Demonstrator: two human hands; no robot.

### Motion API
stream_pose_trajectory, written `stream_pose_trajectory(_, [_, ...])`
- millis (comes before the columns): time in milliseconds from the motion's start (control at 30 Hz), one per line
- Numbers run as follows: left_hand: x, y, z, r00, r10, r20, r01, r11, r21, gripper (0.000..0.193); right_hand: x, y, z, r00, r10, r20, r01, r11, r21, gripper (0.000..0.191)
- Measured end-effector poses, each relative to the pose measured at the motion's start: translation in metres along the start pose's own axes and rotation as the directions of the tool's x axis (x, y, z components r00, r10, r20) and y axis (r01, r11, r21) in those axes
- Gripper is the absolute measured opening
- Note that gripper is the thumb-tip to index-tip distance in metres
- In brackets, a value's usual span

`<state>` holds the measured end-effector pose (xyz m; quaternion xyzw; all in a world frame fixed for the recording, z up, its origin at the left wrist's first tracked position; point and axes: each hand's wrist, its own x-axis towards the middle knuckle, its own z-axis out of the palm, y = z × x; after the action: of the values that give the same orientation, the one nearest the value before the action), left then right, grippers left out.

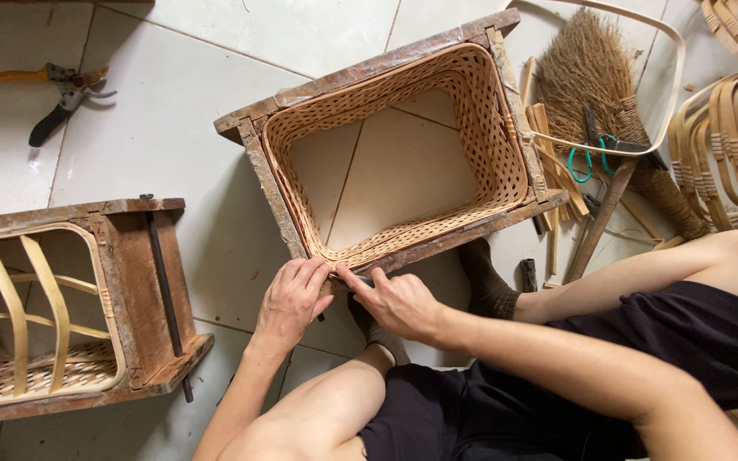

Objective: The person sits on the floor and assembles a woven bamboo basket inside a wooden frame mold. They fit a woven bamboo panel around the frame interior, bend and position thin bamboo rim strips along the top edge, secure the work with hand clamps, and pick up a hammer and pliers to adjust and fasten the strips.

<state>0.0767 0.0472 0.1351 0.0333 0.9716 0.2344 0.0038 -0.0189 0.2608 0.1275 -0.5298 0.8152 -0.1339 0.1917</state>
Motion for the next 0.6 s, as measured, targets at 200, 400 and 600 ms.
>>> stream_pose_trajectory(200, [-0.009, -0.003, -0.003, 0.922, -0.327, -0.21, 0.257, 0.918, -0.301, 0.091, 0.022, 0.024, -0.02, 0.975, -0.144, 0.167, 0.108, 0.973, 0.205, 0.06])
stream_pose_trajectory(400, [-0.004, 0.01, 0.055, 0.683, -0.701, -0.202, 0.481, 0.641, -0.597, 0.087, 0.074, 0.054, -0.046, 0.891, -0.083, 0.446, 0.079, 0.996, 0.026, 0.024])
stream_pose_trajectory(600, [0.014, 0.016, 0.089, 0.463, -0.872, -0.158, 0.752, 0.481, -0.45, 0.075, 0.143, 0.041, -0.037, 0.701, -0.67, 0.244, 0.668, 0.497, -0.554, 0.018])
